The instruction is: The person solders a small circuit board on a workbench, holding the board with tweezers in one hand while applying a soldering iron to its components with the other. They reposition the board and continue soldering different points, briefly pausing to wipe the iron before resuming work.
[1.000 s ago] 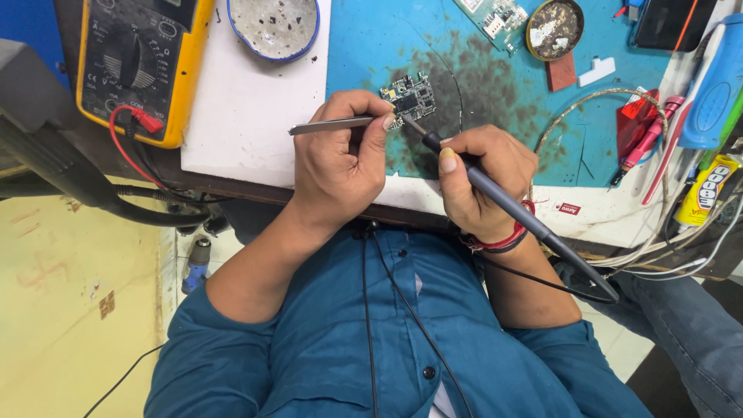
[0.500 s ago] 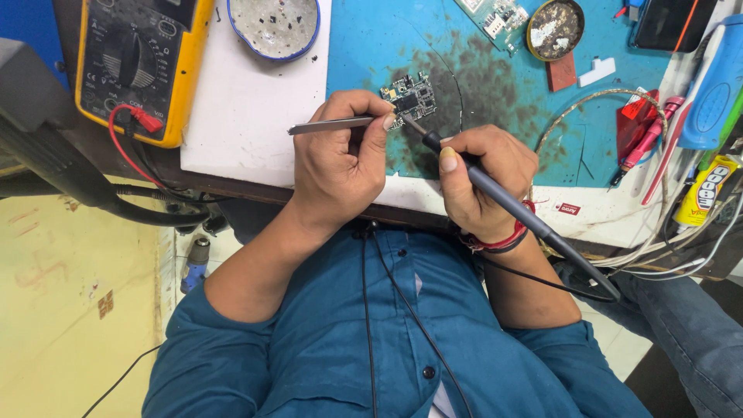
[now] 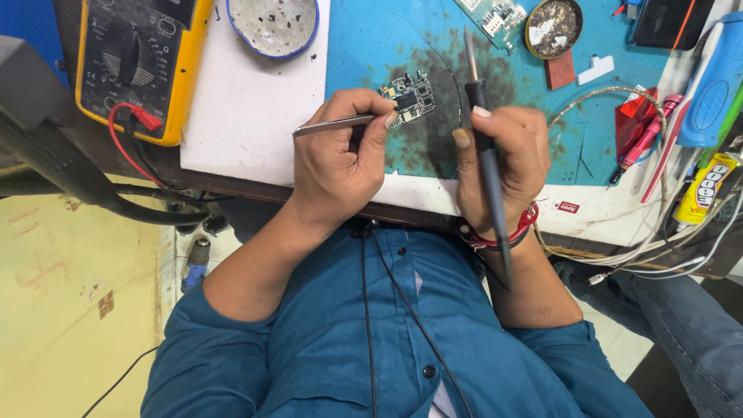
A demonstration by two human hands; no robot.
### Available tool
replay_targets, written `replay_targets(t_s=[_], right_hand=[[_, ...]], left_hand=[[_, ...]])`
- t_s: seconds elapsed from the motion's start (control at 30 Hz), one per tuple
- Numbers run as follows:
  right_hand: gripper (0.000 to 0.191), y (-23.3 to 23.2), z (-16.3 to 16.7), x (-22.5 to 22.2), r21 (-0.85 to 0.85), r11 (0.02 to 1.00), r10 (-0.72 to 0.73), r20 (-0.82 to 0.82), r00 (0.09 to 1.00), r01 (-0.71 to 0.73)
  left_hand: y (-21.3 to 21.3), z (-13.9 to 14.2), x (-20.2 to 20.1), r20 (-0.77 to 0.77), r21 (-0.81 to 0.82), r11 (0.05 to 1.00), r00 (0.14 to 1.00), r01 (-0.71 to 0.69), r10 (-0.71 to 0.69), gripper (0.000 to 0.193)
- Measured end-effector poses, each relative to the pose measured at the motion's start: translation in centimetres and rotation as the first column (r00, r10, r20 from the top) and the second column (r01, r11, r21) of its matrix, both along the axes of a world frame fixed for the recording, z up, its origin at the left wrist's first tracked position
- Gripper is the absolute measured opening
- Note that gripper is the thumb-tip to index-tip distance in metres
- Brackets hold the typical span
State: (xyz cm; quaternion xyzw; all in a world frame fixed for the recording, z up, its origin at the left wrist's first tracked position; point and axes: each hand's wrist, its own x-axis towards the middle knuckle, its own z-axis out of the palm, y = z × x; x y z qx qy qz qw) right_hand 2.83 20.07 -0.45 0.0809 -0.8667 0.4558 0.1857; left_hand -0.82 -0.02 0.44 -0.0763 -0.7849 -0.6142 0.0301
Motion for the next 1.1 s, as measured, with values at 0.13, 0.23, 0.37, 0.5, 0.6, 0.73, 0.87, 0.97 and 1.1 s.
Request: replay_targets(t_s=[0.13,0.23,0.37,0.5,0.6,0.73,0.87,0.97,1.1], right_hand=[[0.032,0.1,-0.6,0.4,-0.221,0.975,0.03,0.073,0.997,-0.014],[0.038,0.3,-0.9,0.7,-0.299,0.954,0.064,0.091,0.994,-0.034],[0.031,0.5,-1.0,0.5,-0.239,0.969,0.081,0.074,0.994,-0.062],[0.028,0.1,-0.4,0.0,-0.113,0.992,0.059,0.014,0.998,-0.057],[0.028,-0.1,0.2,-0.2,-0.017,0.999,0.046,-0.025,0.999,-0.047],[0.024,0.1,0.5,-0.2,0.008,0.998,0.055,0.004,0.999,-0.055],[0.018,0.0,0.0,0.1,-0.258,0.963,0.098,0.07,0.993,-0.077],[0.012,0.1,-0.3,0.0,-0.195,0.976,0.104,0.045,0.994,-0.093],[0.014,-0.1,-0.2,-0.3,-0.074,0.987,0.144,-0.01,0.99,-0.144]], left_hand=[[0.0,-0.1,-0.1,-0.009,0.005,1.0,1.0,-0.002,0.003,0.008],[0.0,-0.1,0.0,0.0,0.011,1.0,1.0,0.0,0.0,0.008],[-0.1,-0.2,0.0,-0.008,0.0,1.0,1.0,-0.001,0.001,0.008],[0.0,-0.2,0.0,-0.027,0.003,1.0,1.0,-0.005,0.005,0.008],[-0.1,-0.2,0.0,-0.014,0.0,1.0,1.0,-0.007,0.007,0.008],[-0.1,-0.2,0.0,-0.016,0.0,1.0,1.0,-0.008,0.008,0.008],[-0.1,-0.3,0.0,-0.021,0.004,1.0,1.0,-0.008,0.008,0.008],[-0.1,-0.2,0.1,-0.011,0.014,1.0,1.0,-0.005,0.005,0.008],[-0.1,-0.2,0.1,-0.003,0.016,1.0,1.0,-0.005,0.005,0.008]])
